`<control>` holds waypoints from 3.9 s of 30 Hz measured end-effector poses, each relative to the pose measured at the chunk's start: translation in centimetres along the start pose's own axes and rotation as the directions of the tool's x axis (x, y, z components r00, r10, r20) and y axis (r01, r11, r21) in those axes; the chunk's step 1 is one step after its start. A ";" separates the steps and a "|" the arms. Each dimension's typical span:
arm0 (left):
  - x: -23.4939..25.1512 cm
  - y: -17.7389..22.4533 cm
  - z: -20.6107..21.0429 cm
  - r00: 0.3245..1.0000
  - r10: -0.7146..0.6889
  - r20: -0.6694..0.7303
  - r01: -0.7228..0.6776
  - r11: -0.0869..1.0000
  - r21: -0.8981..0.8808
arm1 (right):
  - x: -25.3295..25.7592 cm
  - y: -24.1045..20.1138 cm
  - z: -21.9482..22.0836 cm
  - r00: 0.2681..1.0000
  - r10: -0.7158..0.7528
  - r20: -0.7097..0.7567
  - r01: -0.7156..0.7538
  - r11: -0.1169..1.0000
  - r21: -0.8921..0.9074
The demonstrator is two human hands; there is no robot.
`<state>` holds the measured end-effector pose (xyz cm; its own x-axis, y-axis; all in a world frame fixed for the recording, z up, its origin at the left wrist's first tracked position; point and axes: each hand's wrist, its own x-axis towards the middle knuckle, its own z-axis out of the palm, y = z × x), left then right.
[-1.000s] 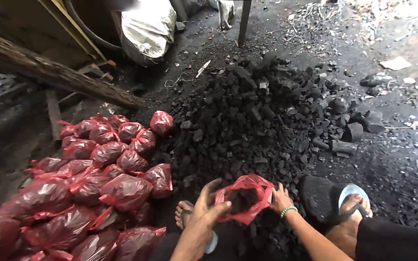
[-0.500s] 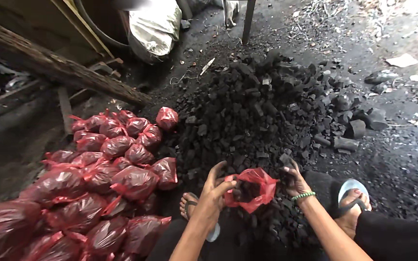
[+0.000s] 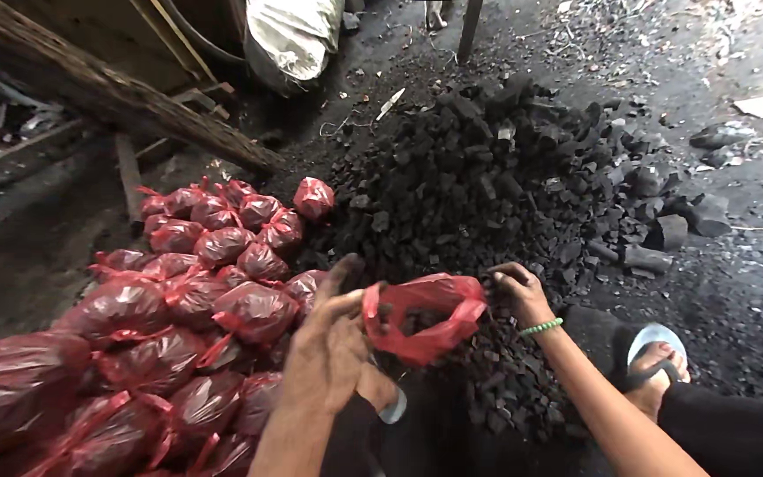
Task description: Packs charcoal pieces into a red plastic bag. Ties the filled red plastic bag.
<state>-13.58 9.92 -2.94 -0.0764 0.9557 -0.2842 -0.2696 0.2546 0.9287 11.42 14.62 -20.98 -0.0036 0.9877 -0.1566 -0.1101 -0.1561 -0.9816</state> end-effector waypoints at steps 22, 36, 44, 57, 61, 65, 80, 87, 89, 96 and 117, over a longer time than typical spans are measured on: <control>-0.4 2.1 -1.7 0.992 0.100 -0.075 -0.102 0.995 -0.014 | -5.2 10.9 1.3 0.678 0.711 0.185 0.140 0.122 -0.983; 0.3 1.0 -1.2 0.994 0.024 0.105 -0.031 0.997 0.067 | -4.2 10.9 -3.7 0.723 0.609 0.327 0.131 0.344 -0.930; 0.4 -1.2 1.1 0.988 -0.073 0.139 0.043 0.977 0.209 | -3.1 1.9 -1.4 0.975 0.129 -0.182 -0.129 0.992 0.014; 0.2 -1.2 0.6 0.992 -0.113 0.062 0.105 0.988 0.115 | -0.3 -1.9 -1.6 0.979 -0.009 0.206 0.018 0.999 -0.046; -0.3 0.1 -0.9 0.996 -0.081 0.047 0.079 0.995 0.054 | 3.1 6.9 -8.4 0.911 0.282 -0.300 -0.396 0.801 -0.448; -0.7 0.9 -1.8 0.995 -0.085 0.052 0.081 0.994 0.070 | 1.2 11.3 -6.0 0.832 0.489 -0.261 -0.474 0.384 -0.792; -0.7 1.2 -1.9 0.994 -0.103 0.033 0.100 0.992 0.080 | -1.7 11.9 -2.0 0.791 0.598 -0.131 -0.306 0.200 -0.931; 0.3 -0.4 -2.9 0.993 -0.089 0.083 0.083 0.993 0.079 | -2.9 12.2 -3.6 0.814 0.580 0.020 -0.199 0.312 -0.929; 0.8 -1.4 -3.7 0.992 -0.069 0.107 0.063 0.996 0.058 | -2.3 12.2 -4.7 0.821 0.570 -0.027 -0.277 0.357 -0.892; -0.1 -0.2 -0.6 0.983 -0.066 0.173 0.041 0.989 0.143 | -1.3 6.3 -4.5 0.921 0.389 -0.011 -0.389 0.919 -0.070; -0.2 0.4 2.2 0.986 -0.103 0.133 0.078 0.980 0.184 | -8.3 6.7 -6.7 0.874 0.453 -0.178 -0.425 0.532 -0.733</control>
<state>-11.56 10.18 -2.02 0.0797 0.9355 -0.3441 -0.0939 0.3507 0.9318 17.37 5.28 -27.00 0.1242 0.7898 -0.6006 0.6710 -0.5128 -0.5355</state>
